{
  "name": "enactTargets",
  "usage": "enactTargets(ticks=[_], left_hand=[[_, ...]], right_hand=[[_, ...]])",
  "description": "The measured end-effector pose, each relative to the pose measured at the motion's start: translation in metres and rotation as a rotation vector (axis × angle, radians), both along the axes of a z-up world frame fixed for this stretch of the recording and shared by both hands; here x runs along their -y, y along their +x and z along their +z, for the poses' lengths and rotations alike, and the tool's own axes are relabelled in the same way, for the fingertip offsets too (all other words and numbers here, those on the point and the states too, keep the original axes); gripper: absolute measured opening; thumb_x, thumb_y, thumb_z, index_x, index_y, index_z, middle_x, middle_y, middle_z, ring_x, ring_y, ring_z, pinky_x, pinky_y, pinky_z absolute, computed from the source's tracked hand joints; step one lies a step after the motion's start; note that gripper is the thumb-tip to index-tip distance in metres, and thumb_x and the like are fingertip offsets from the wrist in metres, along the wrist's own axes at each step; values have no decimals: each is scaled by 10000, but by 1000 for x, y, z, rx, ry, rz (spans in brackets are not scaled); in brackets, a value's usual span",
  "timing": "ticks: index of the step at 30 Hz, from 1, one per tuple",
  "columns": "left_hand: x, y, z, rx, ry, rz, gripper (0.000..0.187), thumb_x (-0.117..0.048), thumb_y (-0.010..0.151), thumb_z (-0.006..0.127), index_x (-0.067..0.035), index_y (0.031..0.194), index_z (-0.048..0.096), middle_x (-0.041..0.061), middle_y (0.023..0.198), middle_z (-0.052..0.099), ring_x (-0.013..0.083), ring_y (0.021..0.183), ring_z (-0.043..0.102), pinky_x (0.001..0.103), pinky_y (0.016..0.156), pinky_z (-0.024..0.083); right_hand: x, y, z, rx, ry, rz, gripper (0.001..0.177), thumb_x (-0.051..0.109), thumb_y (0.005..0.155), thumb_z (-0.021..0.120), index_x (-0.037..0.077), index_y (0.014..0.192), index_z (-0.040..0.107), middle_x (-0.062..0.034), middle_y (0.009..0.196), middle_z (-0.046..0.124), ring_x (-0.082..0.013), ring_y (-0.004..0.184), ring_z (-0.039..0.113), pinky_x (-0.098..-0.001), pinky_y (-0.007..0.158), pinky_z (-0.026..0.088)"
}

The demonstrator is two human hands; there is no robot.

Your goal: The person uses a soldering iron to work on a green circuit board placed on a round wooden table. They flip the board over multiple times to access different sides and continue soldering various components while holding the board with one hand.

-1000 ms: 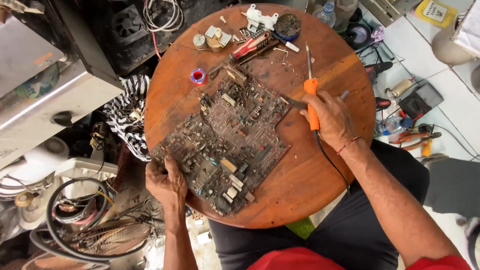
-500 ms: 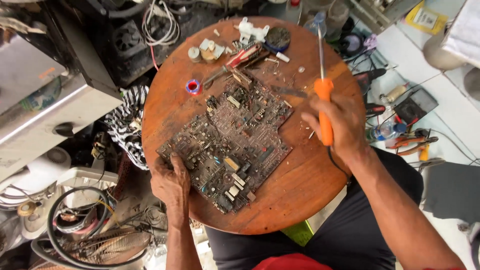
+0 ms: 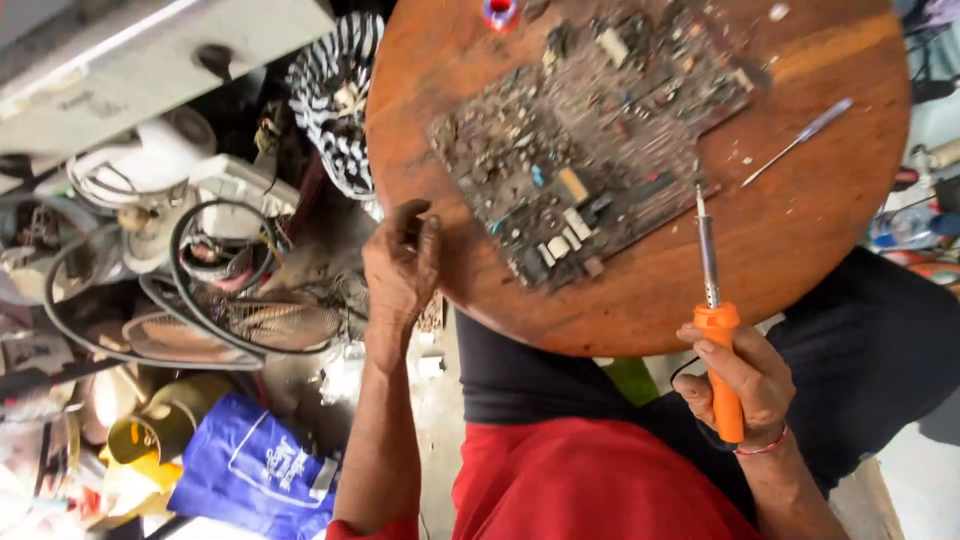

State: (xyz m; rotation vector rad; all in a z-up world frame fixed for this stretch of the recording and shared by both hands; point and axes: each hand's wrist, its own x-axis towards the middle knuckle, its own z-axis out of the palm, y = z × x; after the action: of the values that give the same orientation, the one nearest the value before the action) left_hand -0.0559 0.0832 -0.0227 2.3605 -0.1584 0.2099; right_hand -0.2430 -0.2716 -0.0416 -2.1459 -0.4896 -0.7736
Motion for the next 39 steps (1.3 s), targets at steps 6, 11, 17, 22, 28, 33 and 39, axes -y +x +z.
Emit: enactTargets(ticks=[6, 11, 17, 22, 28, 33, 39], left_hand=[[7, -30, -12, -17, -205, -264, 237, -207, 1058, 538, -12, 1084, 671, 102, 929, 681, 197, 771, 648, 314, 655, 592], [1, -30, -16, 170, -95, -243, 222, -212, 1061, 580, -24, 1118, 685, 114, 956, 703, 204, 785, 664, 362, 700, 568], [25, -3, -30, -22, 122, -342, 351, -378, 1030, 590, -113, 1223, 716, 85, 984, 718, 227, 820, 688, 444, 772, 568], [38, 3, -2, -158, 161, -343, 326, -330, 1023, 609, -134, 1250, 734, 95, 941, 718, 277, 803, 701, 498, 828, 533], [43, -3, -20, -91, 77, -275, 236, -267, 1012, 626, -107, 1126, 756, 56, 911, 638, 238, 770, 632, 455, 790, 477], [51, 0, -23, -21, 142, -231, 385, -384, 1047, 535, -114, 1273, 691, 75, 920, 643, 253, 815, 625, 435, 745, 443], [73, 22, -23, 122, 265, -263, 327, -353, 991, 656, -146, 1227, 751, 119, 989, 589, 385, 862, 593, 501, 727, 471]], right_hand=[[-12, -10, -1, -25, -18, 57, 396, 279, 986, 667, 11, 1259, 563, -249, 1121, 709, -286, 1017, 746, -379, 915, 660], [-13, -18, -6, -32, -61, 16, 340, 198, 1011, 652, -28, 1245, 555, -228, 1111, 724, -304, 1004, 754, -381, 889, 657], [-24, -16, -5, -47, -135, 39, 352, 274, 1011, 645, 19, 1248, 593, -172, 1070, 751, -281, 972, 751, -378, 869, 626], [-24, -20, 0, -84, -97, 44, 378, 252, 1000, 667, 36, 1294, 569, -183, 1123, 732, -275, 997, 758, -380, 889, 651], [-25, -13, 1, -115, -125, 23, 381, 253, 985, 673, 8, 1265, 593, -161, 1113, 748, -268, 1000, 755, -370, 892, 645], [-24, -11, 2, -113, -162, 19, 384, 290, 988, 674, 44, 1272, 594, -142, 1121, 745, -260, 1006, 755, -358, 922, 636], [-23, 6, 12, -49, -157, -25, 415, 340, 980, 639, 38, 1262, 602, -150, 1086, 757, -252, 951, 760, -337, 856, 636]])
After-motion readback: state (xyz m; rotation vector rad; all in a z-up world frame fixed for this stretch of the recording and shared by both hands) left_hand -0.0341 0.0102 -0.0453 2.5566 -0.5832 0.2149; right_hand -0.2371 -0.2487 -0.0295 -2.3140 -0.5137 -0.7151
